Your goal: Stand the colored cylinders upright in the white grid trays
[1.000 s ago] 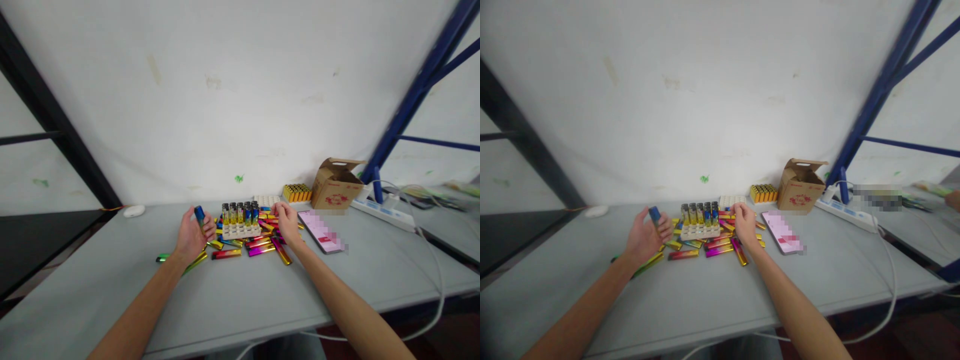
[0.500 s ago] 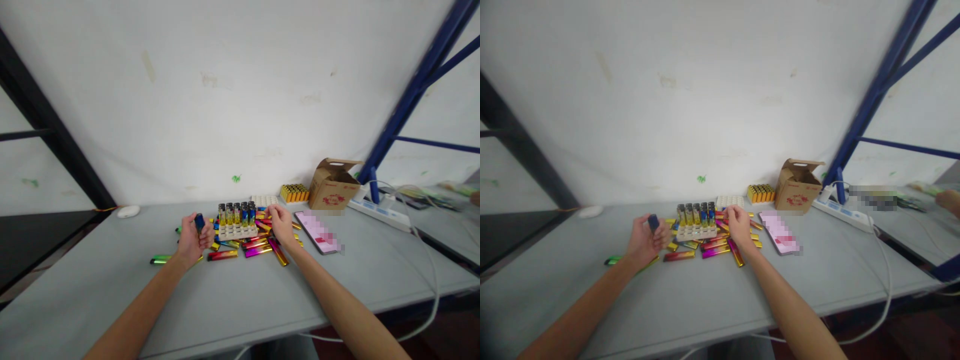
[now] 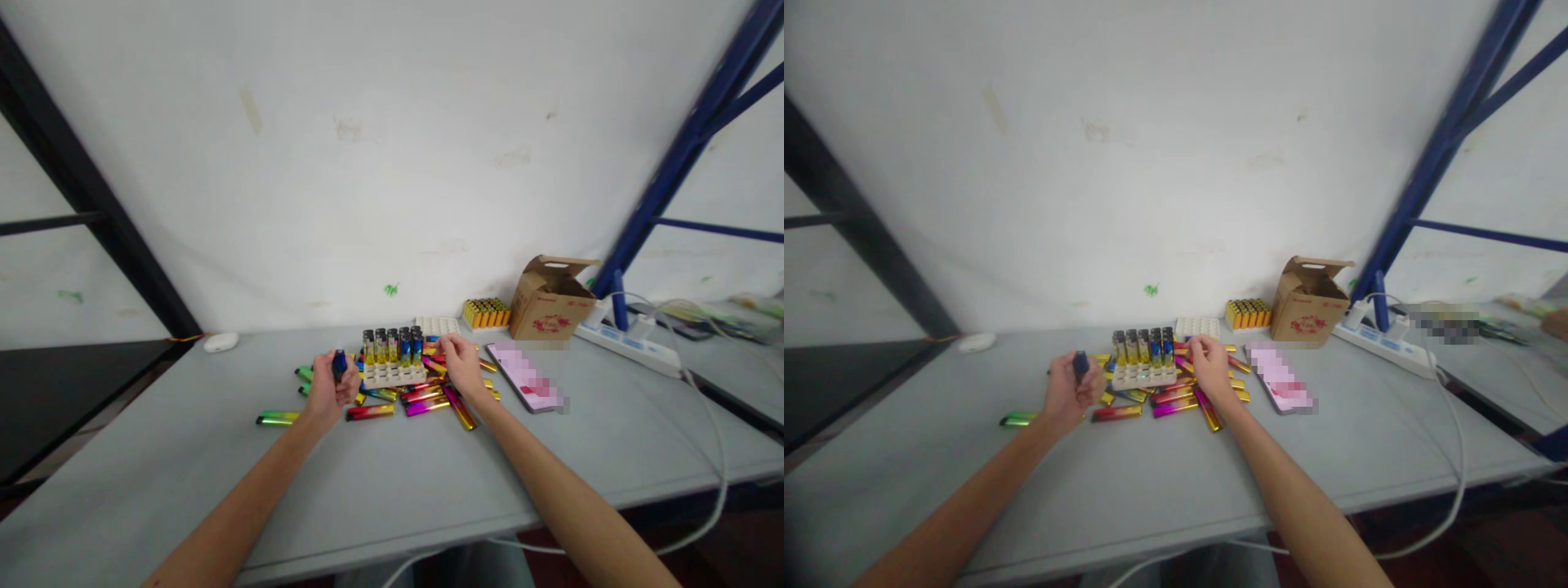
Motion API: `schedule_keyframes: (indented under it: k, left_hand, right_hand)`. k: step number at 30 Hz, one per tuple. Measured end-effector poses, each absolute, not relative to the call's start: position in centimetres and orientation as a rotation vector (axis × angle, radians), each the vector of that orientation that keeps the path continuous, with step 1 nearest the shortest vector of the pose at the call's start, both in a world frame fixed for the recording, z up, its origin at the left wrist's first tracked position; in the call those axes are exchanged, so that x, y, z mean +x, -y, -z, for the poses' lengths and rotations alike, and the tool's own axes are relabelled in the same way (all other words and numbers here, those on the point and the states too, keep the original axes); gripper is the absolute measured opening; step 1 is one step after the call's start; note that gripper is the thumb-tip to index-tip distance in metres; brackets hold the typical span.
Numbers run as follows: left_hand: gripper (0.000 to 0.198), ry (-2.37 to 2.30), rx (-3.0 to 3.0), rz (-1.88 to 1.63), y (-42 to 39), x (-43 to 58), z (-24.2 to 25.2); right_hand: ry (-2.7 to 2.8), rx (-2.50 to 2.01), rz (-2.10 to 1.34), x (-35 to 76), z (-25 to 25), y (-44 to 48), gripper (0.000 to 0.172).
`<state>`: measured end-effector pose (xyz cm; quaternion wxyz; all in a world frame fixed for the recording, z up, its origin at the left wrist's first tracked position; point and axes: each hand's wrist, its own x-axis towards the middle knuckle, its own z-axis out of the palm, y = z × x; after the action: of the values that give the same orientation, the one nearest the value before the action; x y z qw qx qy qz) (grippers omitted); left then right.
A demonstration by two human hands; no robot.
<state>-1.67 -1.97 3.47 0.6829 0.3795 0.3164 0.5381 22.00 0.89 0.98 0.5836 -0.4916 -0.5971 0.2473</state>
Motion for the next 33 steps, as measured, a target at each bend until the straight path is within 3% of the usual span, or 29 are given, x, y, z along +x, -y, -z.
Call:
schedule_keyframes:
  k: [16, 27, 33]
  left_hand:
    - [0.050, -0.644, 0.846, -1.083, 2.7, -1.2, -3.4]
    - [0.008, -0.644, 0.762, -1.243, 2.6, -1.1, -4.4]
    - [0.020, -0.757, 0.902, -1.304, 2.8, -1.3, -4.8]
  right_hand:
    - [1.487, -1.229, -0.481, 22.2, -0.9, -1.1, 0.032]
    - [1.430, -1.199, -0.486, 22.8, -1.6, -1.0, 0.031]
    - [1.595, -1.207, -0.374, 22.8, -1.2, -1.1, 0.025]
